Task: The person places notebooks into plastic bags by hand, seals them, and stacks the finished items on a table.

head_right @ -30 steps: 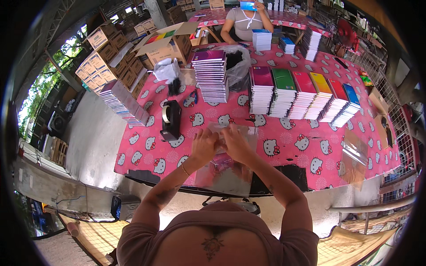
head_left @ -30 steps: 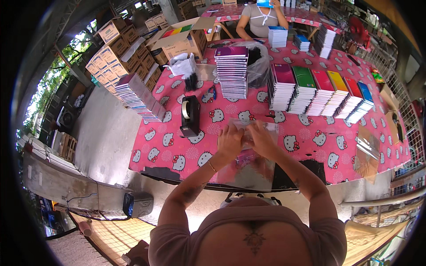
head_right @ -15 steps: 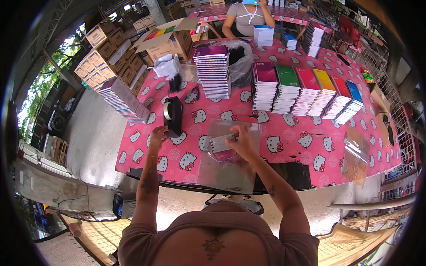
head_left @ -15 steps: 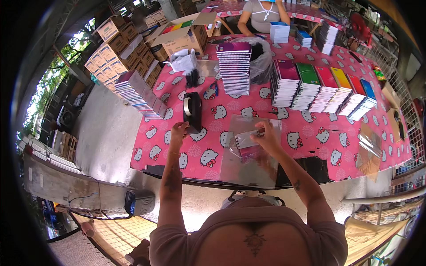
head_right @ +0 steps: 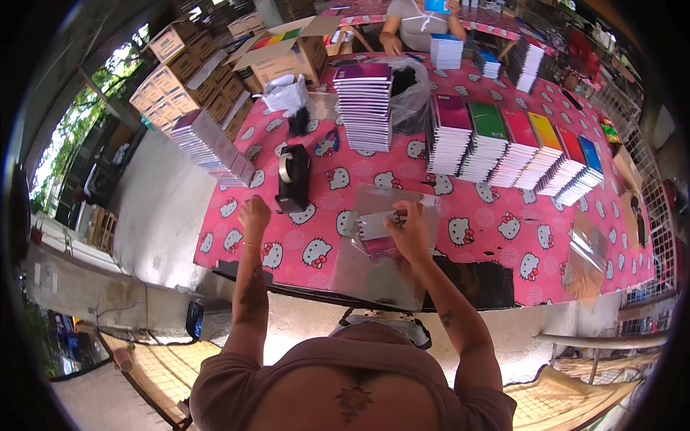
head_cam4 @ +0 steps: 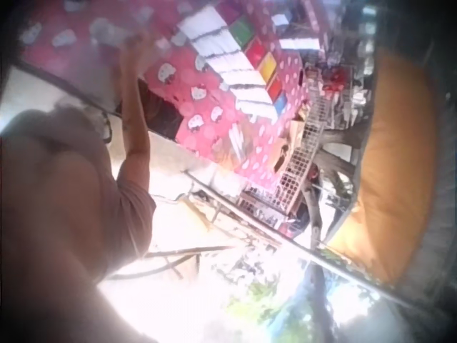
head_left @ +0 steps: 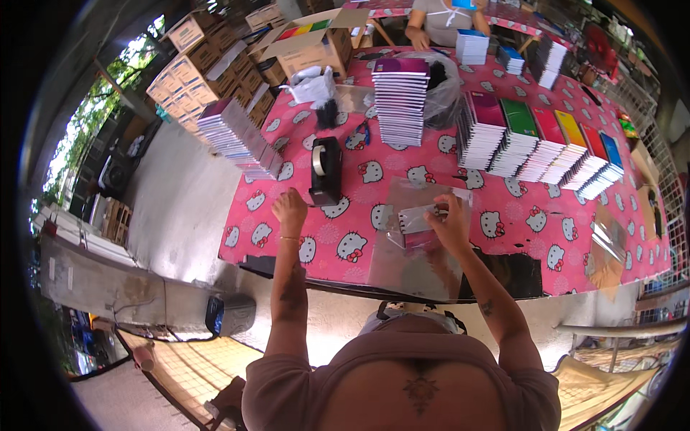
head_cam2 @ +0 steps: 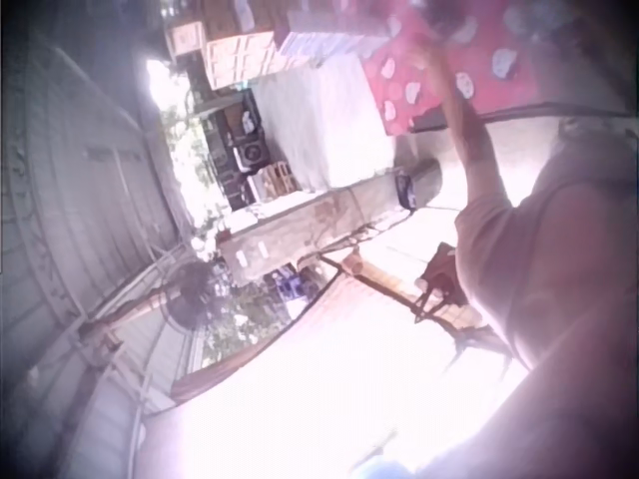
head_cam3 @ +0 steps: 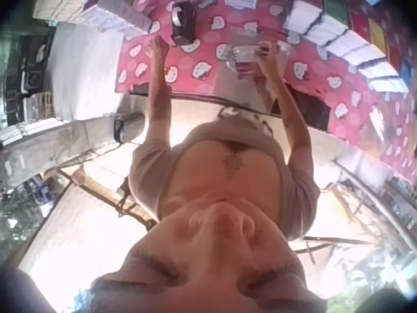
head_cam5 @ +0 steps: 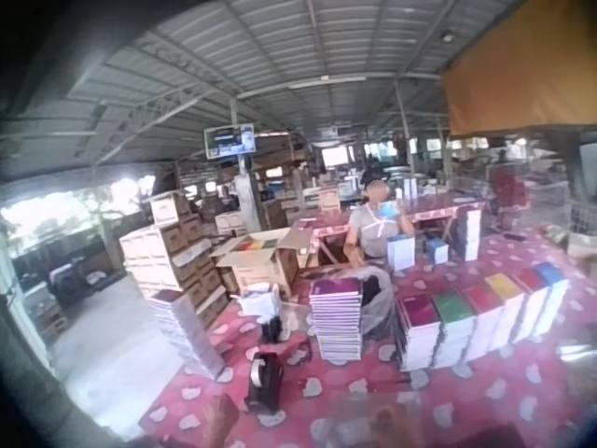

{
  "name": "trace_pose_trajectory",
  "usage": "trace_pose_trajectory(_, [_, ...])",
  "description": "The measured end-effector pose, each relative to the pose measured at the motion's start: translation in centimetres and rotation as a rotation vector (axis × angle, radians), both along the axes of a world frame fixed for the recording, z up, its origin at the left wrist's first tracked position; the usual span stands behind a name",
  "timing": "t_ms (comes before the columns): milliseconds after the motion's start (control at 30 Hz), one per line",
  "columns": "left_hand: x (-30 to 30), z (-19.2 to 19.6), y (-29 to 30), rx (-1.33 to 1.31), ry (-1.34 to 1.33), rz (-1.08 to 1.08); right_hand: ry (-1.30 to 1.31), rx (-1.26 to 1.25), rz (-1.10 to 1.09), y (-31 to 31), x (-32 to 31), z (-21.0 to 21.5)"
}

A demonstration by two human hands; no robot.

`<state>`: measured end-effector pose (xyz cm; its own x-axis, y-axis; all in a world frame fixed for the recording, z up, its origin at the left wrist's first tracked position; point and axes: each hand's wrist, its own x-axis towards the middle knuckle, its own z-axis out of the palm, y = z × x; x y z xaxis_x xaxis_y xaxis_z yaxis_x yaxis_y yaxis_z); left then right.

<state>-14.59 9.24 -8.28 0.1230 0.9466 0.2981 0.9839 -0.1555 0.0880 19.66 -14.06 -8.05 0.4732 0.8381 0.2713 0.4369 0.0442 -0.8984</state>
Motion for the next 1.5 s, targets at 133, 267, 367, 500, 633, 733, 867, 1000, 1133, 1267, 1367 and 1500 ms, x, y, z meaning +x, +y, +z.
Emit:
trace_pose_trajectory(133, [10.6, 9.5, -4.9, -0.241, -0.402, -0.828, 0.053, -0.009, -0.049, -0.2, -0.3, 0.2])
trace_pose_trajectory(267, [19.7, 12.2, -7.1, -0.544, -0.153, -1.295, 0.144, 0.048, -0.051, 0.0, -0.4, -0.1])
trace_pose_trajectory(367, [23.3, 11.2, -5.8, -0.664, 0.149, -1.287, 0.151, 0.015, -0.075, -0.2, -0.5, 0.4])
trace_pose_trajectory(500, [24.4, 5.9, -1.9, -1.08, 0.171, -1.171, 0.186, 0.054, -0.042, -0.3, -0.5, 0.1])
trace_pose_trajectory(633, [19.9, -1.1, -0.8, -1.511, -0.55, -0.898, 0.276, 0.102, 0.016, 0.2, -1.5, -0.3])
trace_pose_trajectory(733, [21.1, 2.4, -5.0, -0.866, -0.511, -1.077, 0.371, 0.179, -0.018, -0.3, -0.9, -1.2])
trace_pose_trajectory(867, [20.4, 6.7, -16.5, 0.267, -0.081, -1.159, 1.171, 0.252, -0.061, -1.5, -1.3, -2.2])
trace_pose_trajectory(1000, [20.5, 7.7, -16.6, -0.123, -0.024, -0.947, 1.186, 0.07, 0.049, -5.2, -2.8, -8.9])
trace_pose_trajectory(1133, [20.6, 7.9, -15.5, -0.414, -0.284, -0.819, 1.703, -0.215, 0.53, -6.4, -5.0, -7.5])
trace_pose_trajectory(1267, [15.8, 1.2, -17.0, -0.776, -1.171, -0.66, 1.604, 0.193, 0.342, -5.3, -2.9, -1.0])
trace_pose_trajectory(1367, [14.6, -1.2, -18.5, -0.818, -1.427, -0.729, 0.648, -0.062, 0.385, -4.5, 2.2, -1.0])
trace_pose_trajectory(1500, [15.3, 2.4, -18.4, -0.507, -1.06, -0.788, 0.299, -0.153, 0.566, -4.4, 2.8, 0.7])
